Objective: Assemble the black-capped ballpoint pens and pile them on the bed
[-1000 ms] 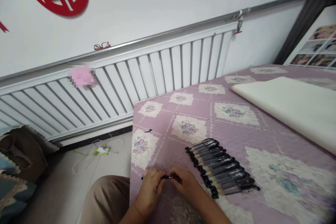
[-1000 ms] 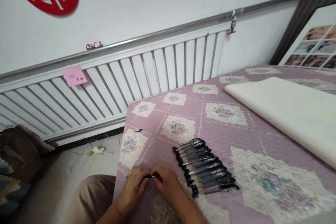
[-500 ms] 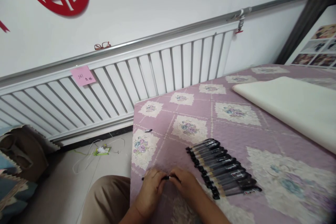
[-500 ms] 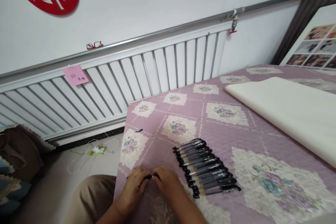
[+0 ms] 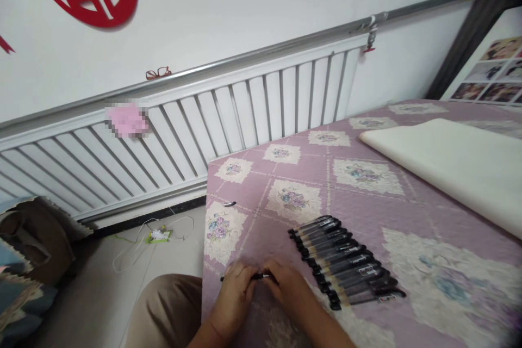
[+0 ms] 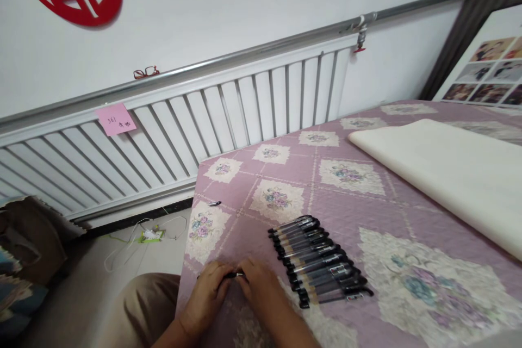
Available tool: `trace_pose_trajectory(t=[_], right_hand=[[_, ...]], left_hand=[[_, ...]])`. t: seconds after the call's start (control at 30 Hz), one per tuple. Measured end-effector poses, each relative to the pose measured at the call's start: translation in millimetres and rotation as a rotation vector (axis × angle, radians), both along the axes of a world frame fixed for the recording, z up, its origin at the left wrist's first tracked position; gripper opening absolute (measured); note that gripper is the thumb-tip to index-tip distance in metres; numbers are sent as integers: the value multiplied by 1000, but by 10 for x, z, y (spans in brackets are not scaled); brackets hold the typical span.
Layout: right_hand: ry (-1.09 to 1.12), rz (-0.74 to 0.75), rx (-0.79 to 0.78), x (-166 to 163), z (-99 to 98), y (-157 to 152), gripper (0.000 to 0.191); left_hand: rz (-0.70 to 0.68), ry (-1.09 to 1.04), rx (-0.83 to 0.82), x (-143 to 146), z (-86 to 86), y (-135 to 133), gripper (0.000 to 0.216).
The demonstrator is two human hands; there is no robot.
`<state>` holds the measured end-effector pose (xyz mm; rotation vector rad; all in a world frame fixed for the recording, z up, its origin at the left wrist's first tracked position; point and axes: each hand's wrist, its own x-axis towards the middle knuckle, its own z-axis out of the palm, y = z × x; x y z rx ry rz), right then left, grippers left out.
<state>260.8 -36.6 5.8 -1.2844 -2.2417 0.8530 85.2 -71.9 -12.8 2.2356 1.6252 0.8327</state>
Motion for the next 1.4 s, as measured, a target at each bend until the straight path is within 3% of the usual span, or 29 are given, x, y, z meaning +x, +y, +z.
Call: trace_pose_trajectory(t=[0.57,1.4], right_hand=[[-15,-5,-8,-15,63,5,15],[21,18,23,-3,0,-14,20]], left_hand=[[20,-7,2,-19,-63,-9,29],[0,23,-29,-20,-45,-2,29]])
